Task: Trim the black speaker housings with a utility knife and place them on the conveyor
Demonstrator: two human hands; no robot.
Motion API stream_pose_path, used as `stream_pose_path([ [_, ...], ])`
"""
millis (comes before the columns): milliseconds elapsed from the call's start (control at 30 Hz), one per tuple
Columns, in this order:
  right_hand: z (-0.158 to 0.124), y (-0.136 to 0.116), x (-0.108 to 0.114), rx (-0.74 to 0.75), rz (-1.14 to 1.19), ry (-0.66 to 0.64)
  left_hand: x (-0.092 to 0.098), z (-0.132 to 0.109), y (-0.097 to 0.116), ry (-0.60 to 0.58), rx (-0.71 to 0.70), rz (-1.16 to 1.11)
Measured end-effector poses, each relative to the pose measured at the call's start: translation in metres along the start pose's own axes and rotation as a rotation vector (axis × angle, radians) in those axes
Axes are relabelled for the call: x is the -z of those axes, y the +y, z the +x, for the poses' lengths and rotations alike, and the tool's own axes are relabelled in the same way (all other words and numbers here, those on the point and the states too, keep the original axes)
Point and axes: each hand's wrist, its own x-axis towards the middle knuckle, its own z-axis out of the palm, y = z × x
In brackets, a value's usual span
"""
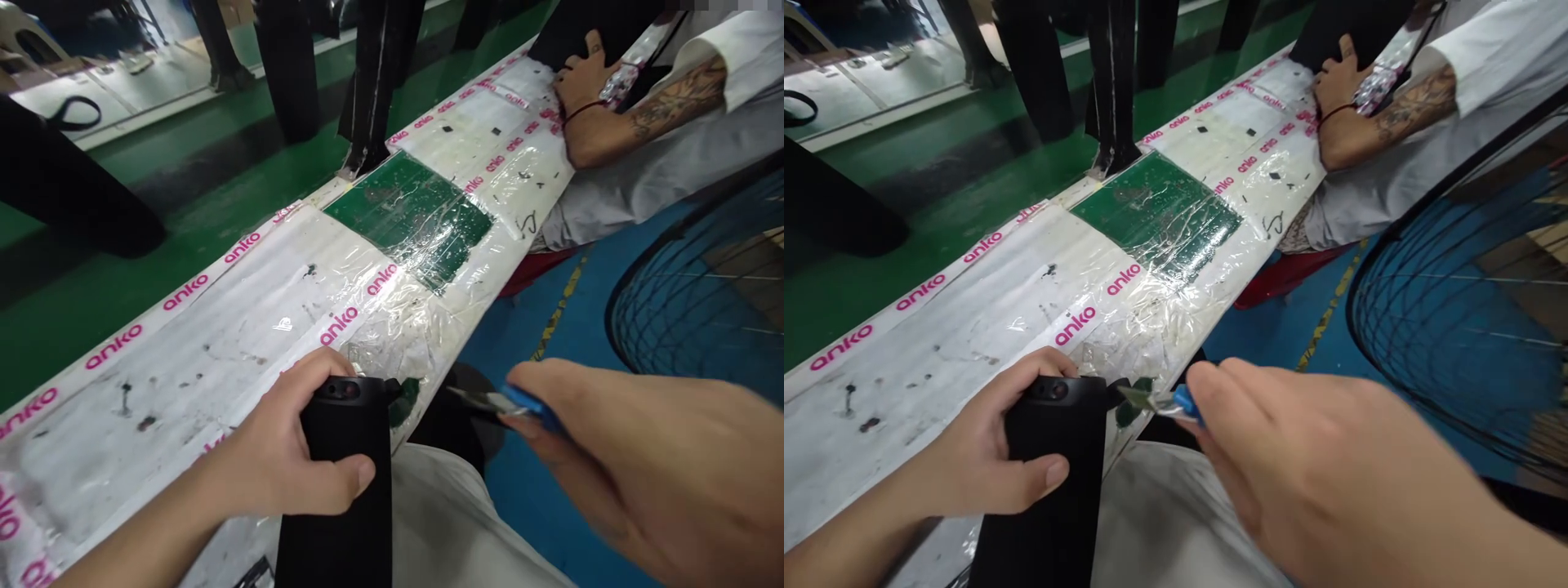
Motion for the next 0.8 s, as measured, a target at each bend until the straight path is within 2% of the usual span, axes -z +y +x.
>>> stream_pose_path([
  [100,0.006,-0.012,-0.016,0.144,0.116,0.088,-0.001,0.002,0.002,0.008,0.022,0.041],
  [167,0.013,-0.021,-0.027,0.154,0.121,0.112,-0.001,0.003,0.002,0.007,0.018,0.057],
  [300,0.022,-0.03,-0.04,0.163,0.169,0.034,-0.001,0.003,0.002,0.011,0.004,0.067],
  [500,0.027,-0.031,-0.043,0.167,0.188,-0.016,-0.002,0.005,0.002,0.033,0.017,0.065],
  [800,0.027,-0.037,-0.044,0.105,0.186,-0.097,0.001,0.005,0.004,-0.018,0.047,0.048],
])
